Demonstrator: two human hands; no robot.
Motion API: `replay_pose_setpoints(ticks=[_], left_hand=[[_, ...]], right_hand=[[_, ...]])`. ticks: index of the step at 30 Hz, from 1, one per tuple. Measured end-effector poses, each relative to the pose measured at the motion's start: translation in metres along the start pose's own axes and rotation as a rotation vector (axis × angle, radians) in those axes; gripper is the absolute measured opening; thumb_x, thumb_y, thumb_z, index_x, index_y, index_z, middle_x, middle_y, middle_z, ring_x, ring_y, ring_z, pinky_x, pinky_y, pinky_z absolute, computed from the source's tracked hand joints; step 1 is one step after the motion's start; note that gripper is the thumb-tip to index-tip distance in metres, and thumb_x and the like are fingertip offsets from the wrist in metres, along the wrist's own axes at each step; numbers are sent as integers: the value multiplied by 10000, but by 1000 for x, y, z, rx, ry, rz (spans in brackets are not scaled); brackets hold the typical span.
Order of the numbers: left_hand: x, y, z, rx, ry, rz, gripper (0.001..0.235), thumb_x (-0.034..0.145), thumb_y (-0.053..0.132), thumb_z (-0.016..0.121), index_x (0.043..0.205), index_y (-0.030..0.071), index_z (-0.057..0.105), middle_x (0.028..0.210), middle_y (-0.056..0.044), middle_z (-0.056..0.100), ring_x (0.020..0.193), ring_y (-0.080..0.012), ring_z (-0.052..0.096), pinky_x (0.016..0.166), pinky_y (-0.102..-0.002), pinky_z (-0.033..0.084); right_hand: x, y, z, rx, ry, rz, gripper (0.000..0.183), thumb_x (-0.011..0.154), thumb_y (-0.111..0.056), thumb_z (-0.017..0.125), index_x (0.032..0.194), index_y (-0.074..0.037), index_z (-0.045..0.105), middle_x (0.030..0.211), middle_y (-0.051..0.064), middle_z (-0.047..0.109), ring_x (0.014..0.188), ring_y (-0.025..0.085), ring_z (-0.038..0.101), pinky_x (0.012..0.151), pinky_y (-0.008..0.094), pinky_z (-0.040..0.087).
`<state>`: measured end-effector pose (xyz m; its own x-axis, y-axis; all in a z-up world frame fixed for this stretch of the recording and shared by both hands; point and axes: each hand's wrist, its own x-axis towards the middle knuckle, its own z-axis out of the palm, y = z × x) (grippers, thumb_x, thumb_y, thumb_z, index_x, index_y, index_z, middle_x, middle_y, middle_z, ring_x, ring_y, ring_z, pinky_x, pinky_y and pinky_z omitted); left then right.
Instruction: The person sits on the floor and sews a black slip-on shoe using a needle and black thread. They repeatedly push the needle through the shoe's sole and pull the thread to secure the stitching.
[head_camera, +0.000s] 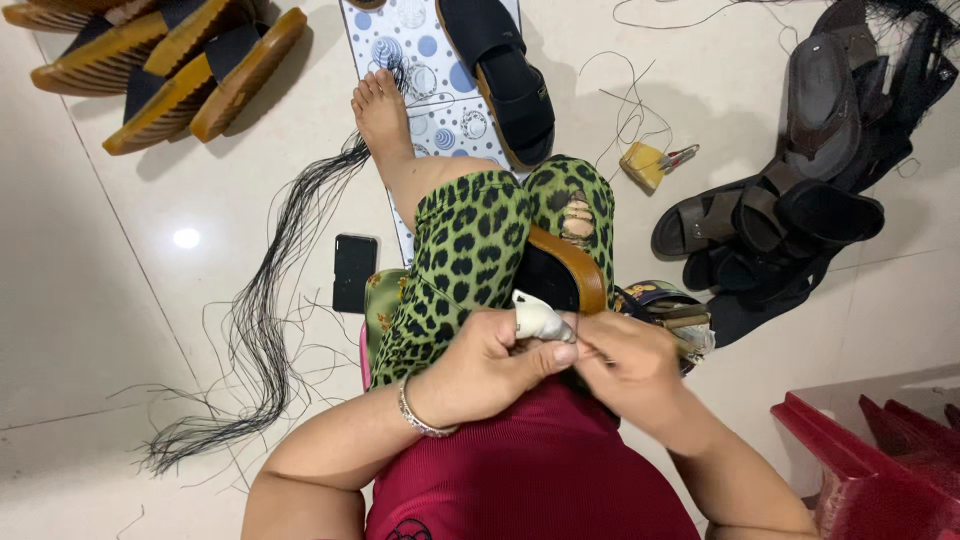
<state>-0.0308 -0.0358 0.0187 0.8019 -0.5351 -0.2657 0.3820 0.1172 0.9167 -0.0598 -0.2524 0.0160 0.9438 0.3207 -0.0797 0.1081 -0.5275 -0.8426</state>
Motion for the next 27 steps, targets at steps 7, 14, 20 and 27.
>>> replay_pose_setpoints(ticks=[7, 14, 20, 27], left_hand=[[-10, -18, -55, -9, -34, -121, 258, 1051, 172, 551, 972, -38, 677, 483, 23, 494, 396, -79, 396, 425, -223, 385], [-2, -11, -64, -105, -273, -29, 227, 1020, 191, 583, 1012, 12, 723, 935, -224, 725, 878, -320, 679, 947, -513, 532], [41, 26, -77, -739, -36, 357, 417, 1042, 507, 528, 1208, 174, 715, 1590, -117, 442, 1452, -300, 454, 1184, -532, 429], [46, -44, -138, -1071, 308, 180, 541, 1062, 515, 394, 864, 143, 733, 525, 94, 281, 444, -77, 289, 466, -253, 396]], right_hand=[[-64, 215, -175, -506, 698, 92, 138, 1101, 31, 739, 1013, -71, 770, 977, 77, 767, 812, 233, 668, 723, 333, 473], [-21, 120, -133, -373, 599, 116, 216, 1161, 34, 757, 1360, 14, 673, 1236, 198, 634, 1125, 328, 602, 957, 420, 470], [19, -3, -55, -43, -264, 266, 144, 908, -134, 699, 970, -120, 828, 686, 124, 723, 529, 281, 672, 560, 377, 539], [36, 12, -21, 891, 29, 31, 617, 1099, -465, 418, 600, -127, 549, 573, 62, 566, 558, 205, 552, 576, 321, 549]])
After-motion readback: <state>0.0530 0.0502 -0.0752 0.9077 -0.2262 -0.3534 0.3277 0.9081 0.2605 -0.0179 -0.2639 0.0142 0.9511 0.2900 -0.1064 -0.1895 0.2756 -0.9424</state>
